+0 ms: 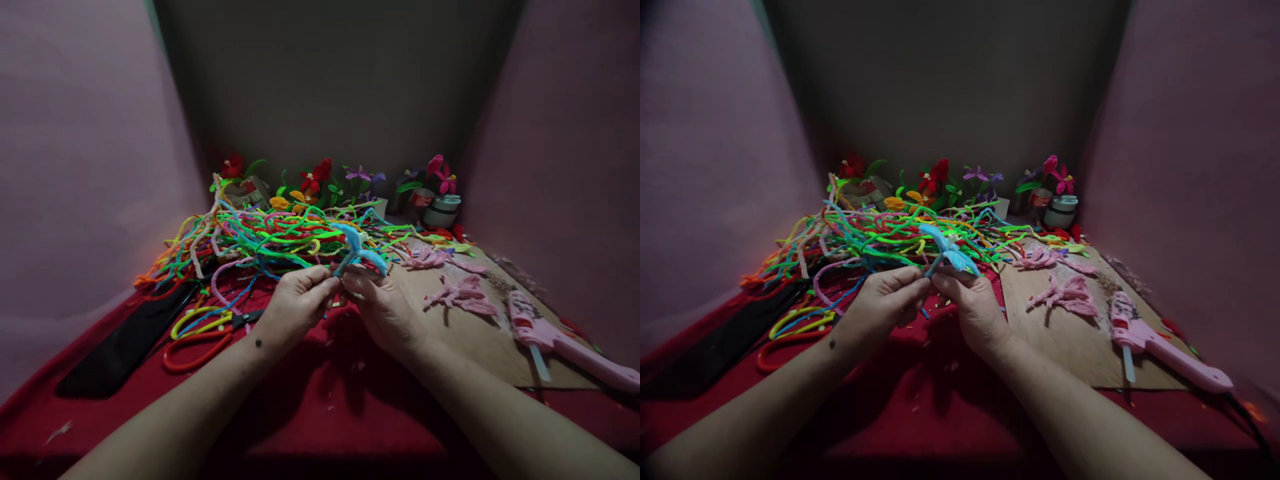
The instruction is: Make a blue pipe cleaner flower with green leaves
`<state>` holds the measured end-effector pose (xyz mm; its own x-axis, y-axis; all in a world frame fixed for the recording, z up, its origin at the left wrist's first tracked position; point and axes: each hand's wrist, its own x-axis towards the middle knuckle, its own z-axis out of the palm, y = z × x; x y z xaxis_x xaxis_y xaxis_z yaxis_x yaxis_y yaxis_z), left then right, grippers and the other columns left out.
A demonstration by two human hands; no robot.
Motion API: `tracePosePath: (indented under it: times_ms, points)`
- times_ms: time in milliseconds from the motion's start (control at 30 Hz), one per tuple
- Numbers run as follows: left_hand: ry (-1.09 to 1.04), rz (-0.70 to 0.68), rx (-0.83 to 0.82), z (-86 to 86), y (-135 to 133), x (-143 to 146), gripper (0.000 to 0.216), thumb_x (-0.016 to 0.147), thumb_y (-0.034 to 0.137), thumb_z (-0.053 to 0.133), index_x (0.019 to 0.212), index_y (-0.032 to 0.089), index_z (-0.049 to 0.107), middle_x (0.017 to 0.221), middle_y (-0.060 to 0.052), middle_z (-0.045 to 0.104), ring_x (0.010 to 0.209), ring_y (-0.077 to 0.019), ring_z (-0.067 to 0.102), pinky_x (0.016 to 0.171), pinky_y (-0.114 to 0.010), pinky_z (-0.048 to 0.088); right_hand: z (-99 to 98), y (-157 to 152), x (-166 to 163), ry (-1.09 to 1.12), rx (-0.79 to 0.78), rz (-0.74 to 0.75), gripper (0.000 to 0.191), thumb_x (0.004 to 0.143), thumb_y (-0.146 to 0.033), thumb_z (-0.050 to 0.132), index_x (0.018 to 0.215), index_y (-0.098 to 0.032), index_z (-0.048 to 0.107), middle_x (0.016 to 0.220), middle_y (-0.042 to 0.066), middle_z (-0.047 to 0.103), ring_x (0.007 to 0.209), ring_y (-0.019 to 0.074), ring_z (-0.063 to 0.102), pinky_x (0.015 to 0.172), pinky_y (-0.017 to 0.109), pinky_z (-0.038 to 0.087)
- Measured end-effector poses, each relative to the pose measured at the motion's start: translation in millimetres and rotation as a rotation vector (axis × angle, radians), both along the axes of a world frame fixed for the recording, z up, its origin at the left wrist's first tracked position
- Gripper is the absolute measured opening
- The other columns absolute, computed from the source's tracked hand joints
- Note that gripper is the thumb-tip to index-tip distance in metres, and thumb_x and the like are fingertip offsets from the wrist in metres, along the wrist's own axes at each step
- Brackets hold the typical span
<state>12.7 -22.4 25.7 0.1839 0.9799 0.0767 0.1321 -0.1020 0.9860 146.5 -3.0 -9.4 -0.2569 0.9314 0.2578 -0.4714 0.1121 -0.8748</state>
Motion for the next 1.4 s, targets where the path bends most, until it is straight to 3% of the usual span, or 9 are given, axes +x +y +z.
tracePosePath:
  times_ms: [333, 467, 633, 800, 967, 1167, 1300, 1400]
  points:
    - [-0.204, -0.126, -0.135, -3.8, 5.3, -2.8, 0.025, 0.077, 0.033, 0.059, 0.063, 0.013, 0.053, 0.047, 0.006, 0.043, 0.032, -0.0012, 0.032, 0.034, -0.015, 0.021, -4.1, 4.7, -0.5, 0.028, -0.058, -0.056, 0.008, 0.069, -0.028, 0.07, 0.076, -0.025, 0.071, 0.078, 0.0, 0.064, 0.071, 0.015, 0.052, 0.067, 0.029, 0.04]
    - [-0.362, -0.22, -0.253, -5.3, 6.6, -4.5, 0.022, 0.08, 0.029, 0.058, 0.065, 0.013, 0.054, 0.045, 0.007, 0.045, 0.029, 0.0009, 0.025, 0.033, -0.013, 0.021, -1.2, 3.9, 0.7, 0.029, -0.072, 0.007, 0.013, 0.068, -0.03, 0.07, 0.08, -0.025, 0.072, 0.083, 0.002, 0.066, 0.073, 0.016, 0.053, 0.068, 0.031, 0.041]
    - [-0.494, -0.359, -0.373, -6.7, 8.9, -8.7, 0.016, 0.083, 0.023, 0.052, 0.072, 0.012, 0.058, 0.045, 0.007, 0.042, 0.028, 0.0012, 0.017, 0.031, -0.013, 0.017, 2.1, 1.1, 2.2, 0.053, -0.103, 0.104, 0.017, 0.071, -0.029, 0.067, 0.087, -0.025, 0.072, 0.073, 0.0, 0.063, 0.066, 0.0139, 0.051, 0.071, 0.03, 0.041]
    - [-0.531, -0.454, -0.405, -8.2, 10.6, -11.6, 0.019, 0.085, 0.022, 0.048, 0.073, 0.012, 0.058, 0.045, 0.007, 0.042, 0.028, 0.0009, 0.016, 0.03, -0.012, 0.018, 3.3, 1.8, 2.8, 0.08, -0.126, 0.163, 0.006, 0.067, -0.028, 0.07, 0.07, -0.023, 0.07, 0.067, -0.001, 0.06, 0.062, 0.0126, 0.05, 0.067, 0.029, 0.041]
    - [-0.46, -0.446, -0.347, -8.5, 9.6, -11.2, 0.021, 0.086, 0.027, 0.05, 0.073, 0.013, 0.057, 0.037, 0.008, 0.035, 0.028, -0.0008, 0.022, 0.033, -0.013, 0.025, 1.4, 4.0, 3.2, 0.128, -0.111, 0.147, 0.012, 0.067, -0.024, 0.069, 0.078, -0.021, 0.071, 0.067, -0.001, 0.061, 0.062, 0.0109, 0.05, 0.062, 0.027, 0.04]
    - [-0.334, -0.353, -0.272, -7.9, 11.4, -10.9, 0.025, 0.084, 0.034, 0.052, 0.075, 0.012, 0.058, 0.047, 0.005, 0.047, 0.031, -0.0017, 0.033, 0.036, -0.015, 0.028, -0.3, 5.7, 3.1, 0.139, -0.126, 0.145, 0.013, 0.067, -0.023, 0.068, 0.078, -0.018, 0.07, 0.064, 0.0, 0.06, 0.059, 0.0102, 0.048, 0.062, 0.026, 0.041]
    - [-0.053, -0.167, -0.021, -6.3, 8.9, -7.2, 0.025, 0.081, 0.035, 0.055, 0.073, 0.012, 0.057, 0.059, 0.003, 0.052, 0.04, -0.0039, 0.043, 0.042, -0.017, 0.035, 0.6, 6.5, 1.4, 0.122, -0.175, 0.054, 0.015, 0.064, -0.023, 0.07, 0.078, -0.018, 0.07, 0.07, 0.001, 0.064, 0.061, 0.0119, 0.052, 0.057, 0.026, 0.041]
    - [0.297, 0.059, 0.349, -12.0, 6.0, -3.8, 0.016, 0.08, 0.028, 0.057, 0.086, 0.014, 0.059, 0.07, 0.0, 0.06, 0.054, -0.0087, 0.053, 0.053, -0.021, 0.043, -0.3, 6.8, -0.2, 0.137, -0.181, 0.008, 0.011, 0.066, -0.021, 0.069, 0.077, -0.02, 0.071, 0.072, 0.001, 0.066, 0.064, 0.0118, 0.055, 0.057, 0.025, 0.04]
